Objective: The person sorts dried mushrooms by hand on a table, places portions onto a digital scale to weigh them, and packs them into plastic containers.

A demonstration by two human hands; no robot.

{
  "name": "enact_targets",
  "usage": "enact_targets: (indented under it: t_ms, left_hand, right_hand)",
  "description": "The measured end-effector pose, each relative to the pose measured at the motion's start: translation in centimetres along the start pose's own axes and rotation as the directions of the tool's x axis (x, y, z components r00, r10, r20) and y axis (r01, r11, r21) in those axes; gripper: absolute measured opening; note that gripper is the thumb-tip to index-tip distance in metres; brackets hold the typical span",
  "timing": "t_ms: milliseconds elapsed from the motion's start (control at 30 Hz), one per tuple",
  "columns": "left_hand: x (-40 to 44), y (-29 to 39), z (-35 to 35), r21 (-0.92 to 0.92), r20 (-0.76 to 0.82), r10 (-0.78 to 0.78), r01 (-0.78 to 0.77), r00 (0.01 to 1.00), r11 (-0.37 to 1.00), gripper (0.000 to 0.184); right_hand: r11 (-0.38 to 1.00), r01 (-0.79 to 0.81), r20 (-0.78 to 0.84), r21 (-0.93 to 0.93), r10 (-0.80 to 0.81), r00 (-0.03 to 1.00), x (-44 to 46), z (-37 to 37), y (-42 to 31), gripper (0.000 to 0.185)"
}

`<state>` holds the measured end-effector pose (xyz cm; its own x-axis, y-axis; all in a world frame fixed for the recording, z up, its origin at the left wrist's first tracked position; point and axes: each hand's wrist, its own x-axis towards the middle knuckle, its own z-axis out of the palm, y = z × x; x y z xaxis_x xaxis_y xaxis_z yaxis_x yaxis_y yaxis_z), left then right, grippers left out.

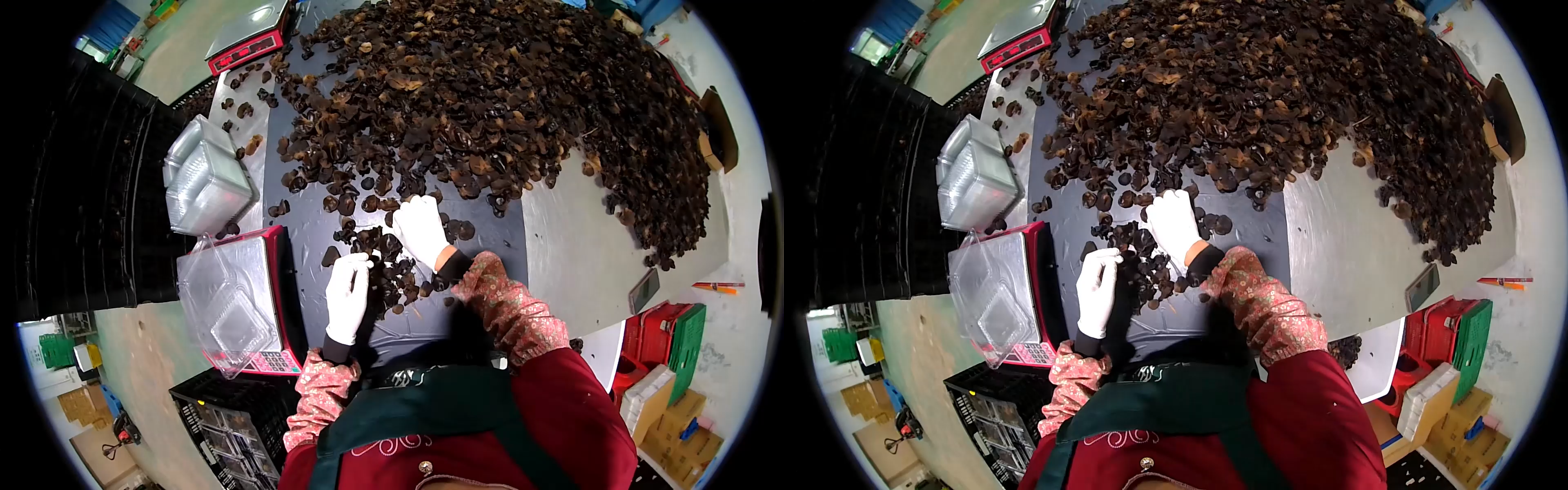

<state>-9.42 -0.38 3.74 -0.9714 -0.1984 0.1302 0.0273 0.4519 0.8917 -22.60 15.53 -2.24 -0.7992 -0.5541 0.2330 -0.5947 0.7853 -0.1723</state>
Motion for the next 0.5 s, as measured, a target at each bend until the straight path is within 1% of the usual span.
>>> enact_targets:
  t_ms: [33, 67, 100, 133, 167, 233, 267, 300, 333, 367, 400, 433, 467, 500]
  left_hand:
    - [-0.1, -0.7, 0.1, 0.008, -0.029, 0.077, -0.077, 0.997, 0.997, 0.009]
    - [-0.1, -1.0, 0.1, -0.031, -0.034, 0.012, -0.013, 0.999, 0.999, 0.008]
    - [-0.1, -1.0, 0.1, -0.070, -0.035, -0.051, 0.049, 0.998, 0.996, 0.007]
    - [0.2, -0.8, 0.1, -0.162, -0.032, -0.136, 0.129, 0.990, 0.978, 0.008]
    - [0.5, -1.0, 0.2, -0.202, -0.059, -0.166, 0.151, 0.984, 0.968, 0.010]
    - [1.6, -1.4, 0.5, -0.183, -0.044, -0.233, 0.221, 0.972, 0.958, 0.012]
    - [2.3, -1.9, 0.9, -0.177, -0.034, -0.225, 0.216, 0.974, 0.960, 0.014]
    - [3.2, -2.3, 1.7, -0.160, -0.063, -0.171, 0.160, 0.983, 0.974, 0.016]
    - [4.3, -2.6, 2.3, -0.091, -0.047, -0.094, 0.089, 0.994, 0.992, 0.017]
    - [5.4, -2.9, 2.8, -0.023, -0.030, -0.017, 0.016, 0.999, 1.000, 0.017]
    - [6.5, -3.8, 3.7, 0.075, -0.040, 0.088, -0.084, 0.995, 0.994, 0.016]
    - [7.7, -3.0, 4.3, 0.153, -0.025, 0.187, -0.181, 0.982, 0.972, 0.019]
    - [9.2, -2.7, 5.2, 0.214, 0.040, 0.289, -0.291, 0.956, 0.932, 0.025]
    - [10.4, -2.4, 6.0, 0.266, 0.115, 0.386, -0.402, 0.915, 0.876, 0.033]
  right_hand:
    - [1.000, 0.004, 0.034, 0.000, -0.004, 0.999, 0.0, -0.5, 0.0, 0.009]
    - [0.996, -0.021, 0.012, 0.083, 0.020, 1.000, -0.4, -1.1, 0.5, 0.010]
    - [0.971, -0.055, -0.054, 0.233, 0.070, 0.996, -1.2, -2.2, 1.1, 0.011]
    - [0.916, -0.030, -0.101, 0.399, 0.076, 0.992, -2.4, -3.8, 1.8, 0.009]
    - [0.833, 0.002, -0.142, 0.553, 0.092, 0.985, -4.0, -5.6, 2.7, 0.008]
    - [0.849, 0.247, -0.226, 0.467, -0.156, 0.962, -9.1, -8.9, 5.1, 0.004]
    - [0.737, 0.020, -0.021, 0.675, -0.007, 1.000, -12.1, -11.2, 6.1, 0.004]
    - [0.558, -0.225, 0.207, 0.799, 0.097, 0.974, -15.4, -13.7, 6.9, 0.005]
    - [0.459, -0.430, 0.367, 0.778, 0.223, 0.903, -18.6, -16.6, 7.4, 0.007]
    - [0.330, -0.608, 0.519, 0.722, 0.323, 0.791, -22.1, -18.8, 7.5, 0.009]
    - [0.119, -0.563, 0.490, 0.818, 0.367, 0.790, -26.2, -19.8, 7.6, 0.010]
    - [-0.091, -0.473, 0.466, 0.876, 0.412, 0.783, -30.3, -20.7, 7.6, 0.011]
    - [-0.346, -0.460, 0.575, 0.818, 0.443, 0.688, -34.5, -20.6, 7.5, 0.012]
    - [-0.580, -0.394, 0.680, 0.713, 0.437, 0.588, -39.2, -19.3, 7.2, 0.014]
